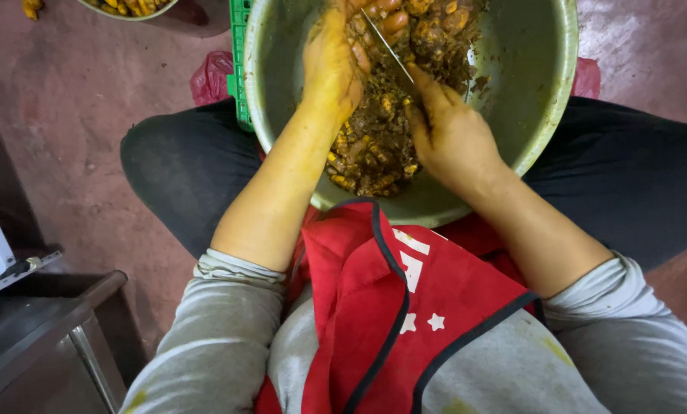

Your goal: Processing and cleaning turmeric roots in a large bowl using hands and a small scraping tool

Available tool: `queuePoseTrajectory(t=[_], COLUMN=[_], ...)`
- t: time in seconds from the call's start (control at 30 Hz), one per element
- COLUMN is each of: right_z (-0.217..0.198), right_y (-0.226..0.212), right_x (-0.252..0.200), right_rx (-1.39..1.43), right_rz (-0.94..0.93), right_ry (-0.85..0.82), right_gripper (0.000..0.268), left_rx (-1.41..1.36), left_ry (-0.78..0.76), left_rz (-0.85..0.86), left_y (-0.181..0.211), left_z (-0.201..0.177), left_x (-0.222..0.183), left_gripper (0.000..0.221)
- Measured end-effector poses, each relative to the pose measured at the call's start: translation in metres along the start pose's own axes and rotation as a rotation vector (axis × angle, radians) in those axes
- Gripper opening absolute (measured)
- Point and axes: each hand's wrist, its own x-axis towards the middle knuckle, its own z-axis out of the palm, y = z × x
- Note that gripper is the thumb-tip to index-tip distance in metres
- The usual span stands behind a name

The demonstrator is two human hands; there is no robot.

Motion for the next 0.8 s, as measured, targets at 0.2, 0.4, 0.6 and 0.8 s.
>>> queuePoseTrajectory(t=[0.2, 0.4, 0.6, 0.8], right_z=[0.006, 0.015, 0.001, 0.015], right_y=[-0.011, 0.011, -0.007, -0.011], right_x=[-0.006, 0.0, -0.001, -0.006], right_rx=[0.102, 0.078, 0.069, 0.108], right_rz=[-0.131, -0.077, -0.081, -0.113], right_ry=[-0.032, 0.072, 0.002, -0.05], right_gripper=[0.049, 0.047, 0.048, 0.049], left_rx=[-0.095, -0.168, -0.168, -0.217], left_ry=[0.0, -0.123, -0.154, -0.114], left_rz=[0.086, 0.149, 0.126, 0.023], left_y=[0.004, -0.013, -0.012, -0.004], left_z=[0.007, 0.003, -0.005, -0.006], left_x=[-0.008, -0.01, 0.001, -0.001], left_gripper=[0.06, 0.046, 0.058, 0.058])
